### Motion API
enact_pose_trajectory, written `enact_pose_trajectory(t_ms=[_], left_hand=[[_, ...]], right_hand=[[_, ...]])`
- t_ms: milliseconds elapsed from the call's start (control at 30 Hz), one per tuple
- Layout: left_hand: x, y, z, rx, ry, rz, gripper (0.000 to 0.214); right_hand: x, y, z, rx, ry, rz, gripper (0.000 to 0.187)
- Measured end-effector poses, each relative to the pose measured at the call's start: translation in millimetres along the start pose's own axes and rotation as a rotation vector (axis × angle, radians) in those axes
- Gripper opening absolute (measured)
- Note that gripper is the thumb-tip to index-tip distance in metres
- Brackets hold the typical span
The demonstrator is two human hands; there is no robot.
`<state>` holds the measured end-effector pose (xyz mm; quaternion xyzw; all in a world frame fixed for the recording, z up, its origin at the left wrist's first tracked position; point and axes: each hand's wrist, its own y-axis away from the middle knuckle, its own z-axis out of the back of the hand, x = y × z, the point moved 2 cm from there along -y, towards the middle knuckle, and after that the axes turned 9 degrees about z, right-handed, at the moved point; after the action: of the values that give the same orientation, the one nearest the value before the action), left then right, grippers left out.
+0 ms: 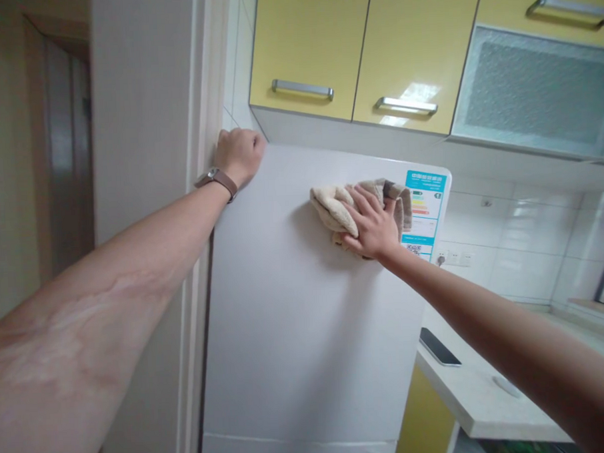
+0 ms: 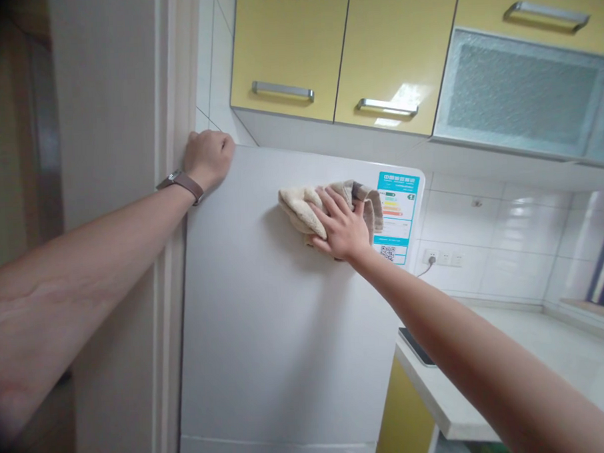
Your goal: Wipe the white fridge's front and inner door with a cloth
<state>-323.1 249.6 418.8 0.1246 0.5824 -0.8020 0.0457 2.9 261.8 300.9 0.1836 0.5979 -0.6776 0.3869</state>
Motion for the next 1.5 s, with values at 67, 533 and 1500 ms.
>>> enact_pose_trajectory(t_ms=[67, 533, 1500], left_hand=[[0, 0, 0.9, 0.016, -0.009, 0.011, 0.047], [-4, 2, -3.2, 0.001, 0.051, 0.046, 0.052], [-5, 1, -3.9, -0.060, -0.040, 0.032, 0.044]], right_hand=[[10, 8, -3, 0.019, -0.006, 0.061, 0.072], [59, 46, -14, 0.032, -0.019, 0.266, 0.072], [84, 68, -24, 0.005, -0.019, 0.358, 0.074]])
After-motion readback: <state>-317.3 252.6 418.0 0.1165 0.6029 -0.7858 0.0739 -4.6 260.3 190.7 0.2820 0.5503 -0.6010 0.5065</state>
